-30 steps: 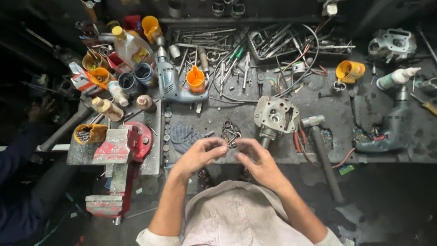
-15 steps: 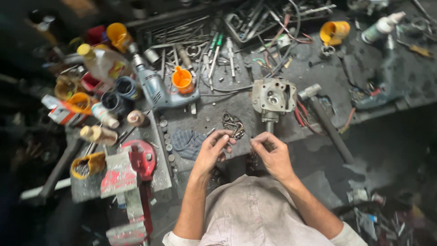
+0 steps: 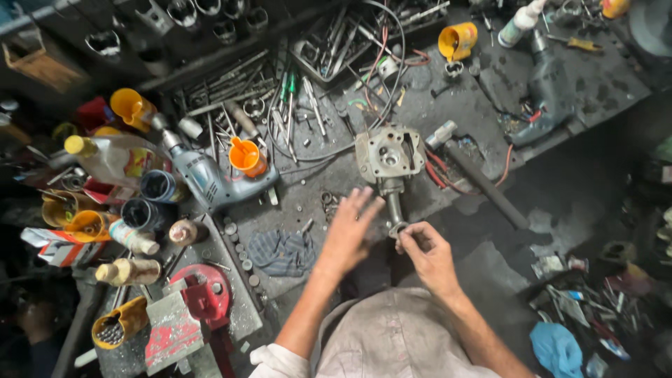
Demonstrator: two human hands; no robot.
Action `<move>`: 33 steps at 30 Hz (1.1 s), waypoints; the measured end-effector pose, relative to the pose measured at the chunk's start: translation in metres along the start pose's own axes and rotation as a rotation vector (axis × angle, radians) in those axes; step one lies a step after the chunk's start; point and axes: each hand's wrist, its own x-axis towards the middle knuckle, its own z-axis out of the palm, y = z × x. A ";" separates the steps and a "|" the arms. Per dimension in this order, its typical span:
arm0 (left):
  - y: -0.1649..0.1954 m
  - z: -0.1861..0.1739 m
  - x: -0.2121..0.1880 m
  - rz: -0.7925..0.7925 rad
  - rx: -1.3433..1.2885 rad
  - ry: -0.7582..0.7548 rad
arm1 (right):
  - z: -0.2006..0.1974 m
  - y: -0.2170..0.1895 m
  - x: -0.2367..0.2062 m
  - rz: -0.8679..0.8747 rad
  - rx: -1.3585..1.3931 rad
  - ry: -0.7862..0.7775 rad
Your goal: The person uses a hammer and punch to remove a pin from an engine cylinder head, then cleans the interior with a cloth and reinserts the pin. The person repeats the cleaning and pin insertion process multiple times.
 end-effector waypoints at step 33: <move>0.036 0.048 0.192 -1.075 -1.363 0.459 | -0.240 -0.090 0.208 0.008 -0.284 -0.941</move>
